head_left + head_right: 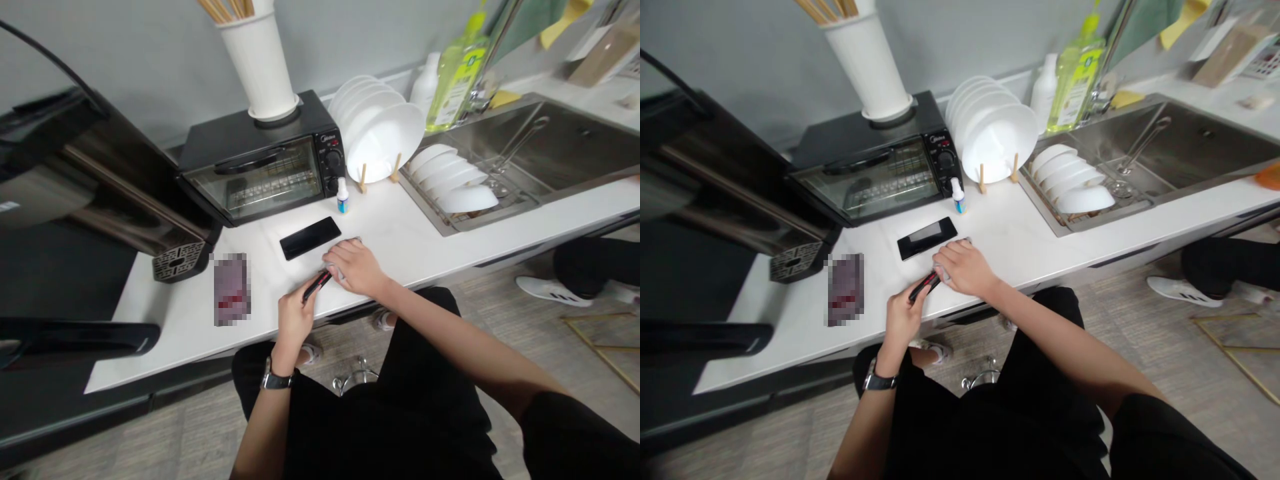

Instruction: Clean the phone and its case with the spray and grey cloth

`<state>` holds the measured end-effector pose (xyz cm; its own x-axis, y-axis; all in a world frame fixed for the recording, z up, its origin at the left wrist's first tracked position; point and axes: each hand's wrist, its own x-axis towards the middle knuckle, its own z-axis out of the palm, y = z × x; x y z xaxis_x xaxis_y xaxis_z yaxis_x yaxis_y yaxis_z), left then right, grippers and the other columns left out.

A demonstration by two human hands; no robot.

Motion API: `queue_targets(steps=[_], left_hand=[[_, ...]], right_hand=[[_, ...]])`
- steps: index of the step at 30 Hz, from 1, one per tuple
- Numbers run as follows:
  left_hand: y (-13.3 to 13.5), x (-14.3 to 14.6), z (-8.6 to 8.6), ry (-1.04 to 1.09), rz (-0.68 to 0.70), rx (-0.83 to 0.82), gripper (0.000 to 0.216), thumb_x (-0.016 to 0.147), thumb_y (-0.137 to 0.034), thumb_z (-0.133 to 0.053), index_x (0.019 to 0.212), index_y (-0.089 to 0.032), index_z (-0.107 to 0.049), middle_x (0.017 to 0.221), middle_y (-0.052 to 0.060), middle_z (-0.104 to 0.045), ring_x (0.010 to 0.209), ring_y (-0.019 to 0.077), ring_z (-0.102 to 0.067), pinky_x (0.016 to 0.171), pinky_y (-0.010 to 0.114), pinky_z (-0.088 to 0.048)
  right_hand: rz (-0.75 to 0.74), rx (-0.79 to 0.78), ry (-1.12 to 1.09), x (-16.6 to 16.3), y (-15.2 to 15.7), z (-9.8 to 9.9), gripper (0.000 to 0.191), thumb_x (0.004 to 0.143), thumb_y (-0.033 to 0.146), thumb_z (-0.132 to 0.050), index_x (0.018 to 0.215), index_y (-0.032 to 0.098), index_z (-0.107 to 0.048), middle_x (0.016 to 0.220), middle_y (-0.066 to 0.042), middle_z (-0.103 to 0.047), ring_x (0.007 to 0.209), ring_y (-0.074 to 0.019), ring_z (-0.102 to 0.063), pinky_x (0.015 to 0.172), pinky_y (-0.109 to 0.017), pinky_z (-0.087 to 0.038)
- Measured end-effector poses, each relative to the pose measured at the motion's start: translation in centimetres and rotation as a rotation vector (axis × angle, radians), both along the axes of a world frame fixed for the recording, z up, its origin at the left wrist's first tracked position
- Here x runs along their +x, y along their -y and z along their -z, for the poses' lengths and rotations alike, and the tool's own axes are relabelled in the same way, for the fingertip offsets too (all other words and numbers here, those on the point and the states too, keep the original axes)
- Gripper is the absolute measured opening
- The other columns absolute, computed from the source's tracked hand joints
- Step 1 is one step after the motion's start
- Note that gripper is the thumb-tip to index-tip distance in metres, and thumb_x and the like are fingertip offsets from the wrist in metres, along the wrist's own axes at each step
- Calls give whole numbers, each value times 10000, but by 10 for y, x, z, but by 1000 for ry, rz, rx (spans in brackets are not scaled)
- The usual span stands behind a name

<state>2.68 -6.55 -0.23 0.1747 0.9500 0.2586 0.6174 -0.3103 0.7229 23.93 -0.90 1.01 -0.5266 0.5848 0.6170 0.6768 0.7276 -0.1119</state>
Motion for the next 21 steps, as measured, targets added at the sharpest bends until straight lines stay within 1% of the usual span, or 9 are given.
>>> queue_targets(steps=[5, 7, 8, 10, 12, 13, 15, 19, 21], left_hand=[[-1, 2, -1, 22, 5, -19, 289, 1031, -290, -607, 1255, -246, -785, 1143, 43, -835, 918, 227, -816, 848, 298, -634], [-1, 2, -1, 20, -4, -11, 292, 1031, -298, -610, 1258, -239, -786, 1138, 45, -836, 946, 235, -815, 880, 306, -632], [-1, 3, -1, 19, -10, -6, 294, 1033, -303, -609, 1257, -234, -786, 1139, 48, -836, 959, 239, -814, 893, 309, -629], [-1, 5, -3, 15, -19, 3, 298, 1038, -317, -601, 1254, -227, -785, 1127, 55, -838, 949, 241, -813, 890, 311, -625], [-1, 6, -4, 11, -26, 8, 305, 1043, -329, -588, 1255, -222, -779, 1106, 61, -841, 908, 236, -810, 849, 306, -619], [-1, 7, -4, 8, -27, 9, 309, 1046, -327, -578, 1258, -217, -773, 1096, 66, -841, 892, 233, -807, 830, 302, -613], [-2, 6, -2, -18, -39, 10, 297, 1046, -298, -547, 1202, -193, -777, 1019, 77, -842, 827, 224, -791, 778, 295, -594], [-3, 3, 11, -121, -106, 8, 240, 956, -174, -538, 808, -177, -726, 714, 67, -744, 628, 207, -685, 627, 293, -524], [-3, 1, 18, -125, -126, 9, 208, 902, -140, -547, 756, -199, -682, 703, 63, -717, 631, 210, -657, 596, 303, -506]], right_hand=[[118, -110, -73, 24, -12, 0, 453, 1112, 315, -299, 996, 180, -715, 949, -106, -724, 903, -263, -554, 825, -416, -422], [169, -133, -134, 17, -9, 0, 448, 1110, 309, -302, 1027, 192, -727, 998, -102, -736, 997, -268, -586, 947, -441, -445], [192, -133, -174, 11, -7, 1, 436, 1108, 299, -311, 1058, 204, -733, 1036, -92, -745, 1076, -268, -600, 1056, -467, -422], [221, -125, -256, -2, -2, 1, 414, 1101, 270, -328, 1135, 232, -739, 1111, -66, -761, 1244, -261, -591, 1249, -531, -275], [221, -125, -300, -17, 3, 1, 415, 1097, 255, -333, 1206, 248, -733, 1157, -52, -766, 1342, -252, -567, 1321, -572, -144], [210, -129, -304, -25, 6, 0, 419, 1097, 255, -332, 1234, 248, -728, 1170, -51, -766, 1359, -251, -563, 1329, -581, -128], [171, -142, -286, -41, 14, -2, 415, 1092, 260, -345, 1267, 233, -720, 1200, -63, -762, 1365, -254, -565, 1325, -576, -166], [11, -195, -165, -73, 41, -6, 366, 1061, 286, -462, 1295, 149, -708, 1263, -127, -740, 1302, -283, -591, 1240, -505, -338], [-57, -198, -100, -85, 54, -7, 399, 1056, 305, -486, 1348, 109, -677, 1316, -152, -722, 1282, -294, -592, 1191, -485, -383]])
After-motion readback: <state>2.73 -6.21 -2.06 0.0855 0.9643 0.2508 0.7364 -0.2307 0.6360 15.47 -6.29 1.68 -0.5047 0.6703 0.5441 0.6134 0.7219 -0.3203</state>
